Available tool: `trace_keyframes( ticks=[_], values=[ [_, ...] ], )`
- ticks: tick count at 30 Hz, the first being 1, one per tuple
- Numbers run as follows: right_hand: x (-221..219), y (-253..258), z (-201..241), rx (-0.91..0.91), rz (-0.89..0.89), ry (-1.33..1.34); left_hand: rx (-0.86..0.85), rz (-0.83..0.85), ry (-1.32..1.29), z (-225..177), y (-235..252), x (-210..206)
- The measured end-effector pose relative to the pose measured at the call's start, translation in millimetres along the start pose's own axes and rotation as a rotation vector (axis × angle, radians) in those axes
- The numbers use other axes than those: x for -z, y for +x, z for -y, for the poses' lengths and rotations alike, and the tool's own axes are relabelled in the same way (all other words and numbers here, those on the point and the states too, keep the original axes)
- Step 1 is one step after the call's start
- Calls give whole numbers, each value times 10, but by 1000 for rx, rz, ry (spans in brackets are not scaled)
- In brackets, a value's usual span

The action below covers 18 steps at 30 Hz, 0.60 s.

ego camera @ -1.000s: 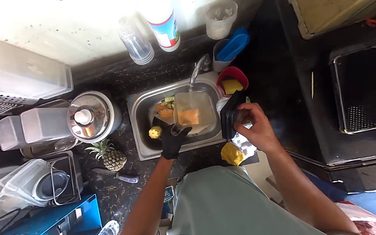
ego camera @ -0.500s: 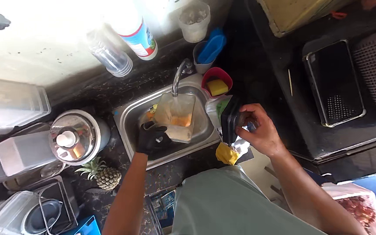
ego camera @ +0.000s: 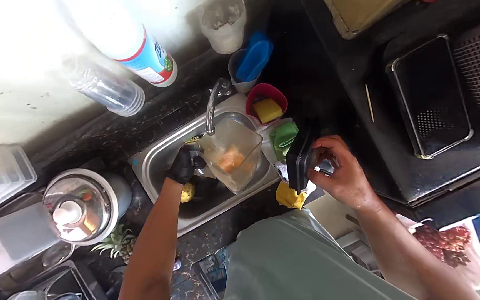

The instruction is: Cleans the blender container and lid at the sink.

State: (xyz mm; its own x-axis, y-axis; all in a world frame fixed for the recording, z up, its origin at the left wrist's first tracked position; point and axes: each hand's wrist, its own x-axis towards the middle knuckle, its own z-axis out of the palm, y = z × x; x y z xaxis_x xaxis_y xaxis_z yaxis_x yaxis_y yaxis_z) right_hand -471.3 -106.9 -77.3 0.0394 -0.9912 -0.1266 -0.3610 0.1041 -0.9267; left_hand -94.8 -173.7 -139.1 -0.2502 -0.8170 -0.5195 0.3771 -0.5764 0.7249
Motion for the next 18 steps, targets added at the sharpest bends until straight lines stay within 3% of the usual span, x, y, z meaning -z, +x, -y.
trace_keyframes(
  ticks=[1, 3, 6, 9, 10, 12, 14, 16, 18],
  values=[
    [7, -20, 1, -4, -1, 6, -26, 69, -10, 94, 102, 122],
    [4, -55, 2, -10, -17, 9, 92, -78, 200, 3, 207, -26],
    [-14, -87, -5, -17, -18, 13, 37, 116, 157, 339, 511, 369],
    [-36, -94, 5, -15, -21, 13, -8, 288, 34, 443, 611, 485],
    [-42, -90, 3, -14, -19, 17, 8, 246, 21, 350, 514, 388],
    [-69, -57, -8, -13, -16, 18, 190, -86, 167, -117, 209, -94],
    [-110, -14, -26, -14, -6, 8, 171, -167, 171, -221, -10, -135],
    [-145, 28, -29, -13, 20, 0, 35, -51, 97, -16, -156, 235],
    [-170, 58, -23, -11, 52, 10, -81, 185, 79, 216, -194, 703]
  ],
)
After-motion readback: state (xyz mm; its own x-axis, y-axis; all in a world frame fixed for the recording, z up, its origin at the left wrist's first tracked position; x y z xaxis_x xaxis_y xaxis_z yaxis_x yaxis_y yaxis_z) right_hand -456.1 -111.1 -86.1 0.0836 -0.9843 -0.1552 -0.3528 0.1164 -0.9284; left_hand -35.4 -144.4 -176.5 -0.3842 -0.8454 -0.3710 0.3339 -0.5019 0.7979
